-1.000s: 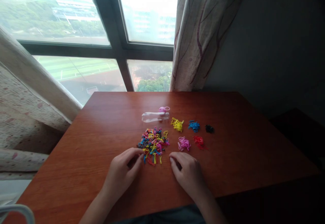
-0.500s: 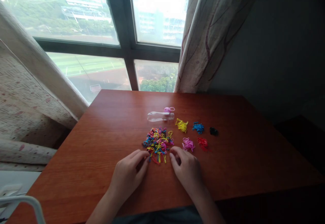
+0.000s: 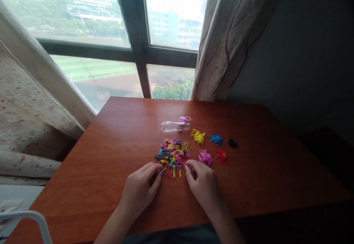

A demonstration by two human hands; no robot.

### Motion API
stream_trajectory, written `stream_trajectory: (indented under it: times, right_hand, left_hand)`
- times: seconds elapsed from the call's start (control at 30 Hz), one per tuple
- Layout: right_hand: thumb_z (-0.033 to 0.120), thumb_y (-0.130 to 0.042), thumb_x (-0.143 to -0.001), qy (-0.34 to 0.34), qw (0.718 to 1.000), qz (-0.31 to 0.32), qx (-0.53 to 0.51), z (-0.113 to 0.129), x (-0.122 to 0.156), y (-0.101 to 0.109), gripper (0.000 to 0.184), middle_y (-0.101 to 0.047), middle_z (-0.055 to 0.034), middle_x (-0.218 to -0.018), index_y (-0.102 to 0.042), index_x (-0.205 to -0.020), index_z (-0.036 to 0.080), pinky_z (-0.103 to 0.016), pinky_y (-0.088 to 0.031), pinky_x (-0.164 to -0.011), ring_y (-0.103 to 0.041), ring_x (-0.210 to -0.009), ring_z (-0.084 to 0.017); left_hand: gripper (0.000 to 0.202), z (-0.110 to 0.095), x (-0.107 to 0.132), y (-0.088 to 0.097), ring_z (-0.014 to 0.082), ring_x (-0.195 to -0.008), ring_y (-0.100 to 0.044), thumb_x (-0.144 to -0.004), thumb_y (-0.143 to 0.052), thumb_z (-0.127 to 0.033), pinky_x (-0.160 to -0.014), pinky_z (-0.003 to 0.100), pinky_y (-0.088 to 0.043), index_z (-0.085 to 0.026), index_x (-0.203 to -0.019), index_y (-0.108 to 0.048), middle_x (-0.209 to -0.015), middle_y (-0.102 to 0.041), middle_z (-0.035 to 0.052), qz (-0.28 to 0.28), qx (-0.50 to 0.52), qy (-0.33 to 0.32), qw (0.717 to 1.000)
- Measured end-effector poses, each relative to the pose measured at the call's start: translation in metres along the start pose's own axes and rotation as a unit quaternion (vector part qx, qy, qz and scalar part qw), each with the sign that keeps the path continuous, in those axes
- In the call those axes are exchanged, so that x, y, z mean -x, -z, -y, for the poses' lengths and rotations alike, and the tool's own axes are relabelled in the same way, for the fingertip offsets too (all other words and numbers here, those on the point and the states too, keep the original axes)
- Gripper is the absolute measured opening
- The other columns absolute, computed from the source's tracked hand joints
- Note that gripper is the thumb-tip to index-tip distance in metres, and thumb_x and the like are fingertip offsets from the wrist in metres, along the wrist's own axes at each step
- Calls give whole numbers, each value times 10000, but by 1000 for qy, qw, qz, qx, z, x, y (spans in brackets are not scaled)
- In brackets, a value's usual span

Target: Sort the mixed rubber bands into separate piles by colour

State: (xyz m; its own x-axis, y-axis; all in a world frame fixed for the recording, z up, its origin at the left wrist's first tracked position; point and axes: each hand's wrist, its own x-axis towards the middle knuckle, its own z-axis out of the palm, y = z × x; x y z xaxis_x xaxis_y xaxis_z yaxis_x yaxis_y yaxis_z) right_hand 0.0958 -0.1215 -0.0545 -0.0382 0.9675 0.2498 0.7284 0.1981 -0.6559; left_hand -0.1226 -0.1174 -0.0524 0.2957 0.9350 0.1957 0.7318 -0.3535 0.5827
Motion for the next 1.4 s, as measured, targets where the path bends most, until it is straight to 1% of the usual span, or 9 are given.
stream_trajectory:
  times: [0.2, 0.33, 0.43, 0.63, 0.73, 0.83, 1.0, 1.17, 1.4]
  right_hand:
    - [204, -518, -912, 3, 1000, -9, -26, 2, 3, 6, 143, -684, 0, -760, -656, -874, 218, -236, -417, -653, -638, -687, -161]
    - [246, -506, -920, -2, 999, -37, -24, -10, 4, 21, 174, -682, -2, -740, -672, -877, 214, -227, -434, -626, -631, -644, -149]
    - [320, -521, -918, -35, 996, -84, 6, -35, 0, 46, 207, -700, -14, -754, -696, -897, 211, -232, -457, -640, -643, -640, -154]
    - [465, -546, -844, -136, 968, -176, 119, -111, -22, 102, 320, -678, -36, -679, -717, -865, 195, -265, -441, -592, -627, -602, -185]
    - [474, -530, -823, -164, 960, -179, 139, -140, -34, 117, 335, -674, -40, -671, -717, -863, 199, -269, -427, -582, -628, -610, -193]
    - [465, -512, -814, -170, 958, -169, 160, -156, -43, 122, 333, -686, -47, -690, -716, -864, 207, -276, -423, -590, -634, -624, -199]
    - [447, -500, -798, -166, 959, -153, 174, -165, -51, 119, 322, -698, -57, -715, -716, -854, 215, -284, -419, -588, -632, -630, -205]
    - [439, -504, -802, -165, 960, -152, 170, -166, -48, 116, 319, -697, -54, -715, -723, -866, 215, -280, -425, -595, -636, -636, -200]
    - [465, -519, -825, -164, 959, -181, 143, -146, -38, 112, 343, -684, -52, -697, -723, -875, 194, -281, -440, -605, -642, -644, -205]
  left_hand:
    - [147, 0, 0, -1, 162, -804, -675, -941, -496, -261, -699, 252, -483, -237, -971, -638, -900, -705, 7, 2, -5, 2, 1000]
    - [146, 0, 0, 1, 161, -804, -677, -938, -499, -265, -702, 252, -484, -238, -966, -639, -911, -709, 7, 1, -13, -7, 1000]
    - [141, 0, -1, 0, 160, -784, -680, -934, -503, -265, -675, 249, -480, -238, -959, -639, -888, -709, 2, -4, -19, -13, 1000]
    - [139, 2, -2, -1, 161, -768, -685, -931, -507, -266, -658, 246, -481, -241, -959, -641, -873, -710, -2, -5, -25, -14, 1000]
    - [141, 1, -2, -1, 161, -780, -686, -932, -503, -262, -676, 246, -489, -240, -957, -640, -890, -715, 0, -7, -23, -13, 1000]
    - [134, 0, -1, 0, 161, -779, -686, -930, -508, -265, -677, 247, -492, -242, -952, -639, -894, -717, -2, -9, -22, -12, 1000]
    - [137, 0, -2, 0, 161, -770, -687, -930, -508, -269, -667, 245, -493, -243, -951, -641, -884, -719, 0, -16, -23, -16, 999]
    - [143, -1, -3, 0, 160, -775, -688, -926, -505, -270, -672, 243, -502, -239, -948, -643, -889, -719, 6, -15, -22, -16, 1000]
    - [160, -3, -2, 2, 162, -779, -688, -927, -490, -259, -684, 244, -508, -234, -949, -647, -887, -722, 16, -9, -21, -8, 1000]
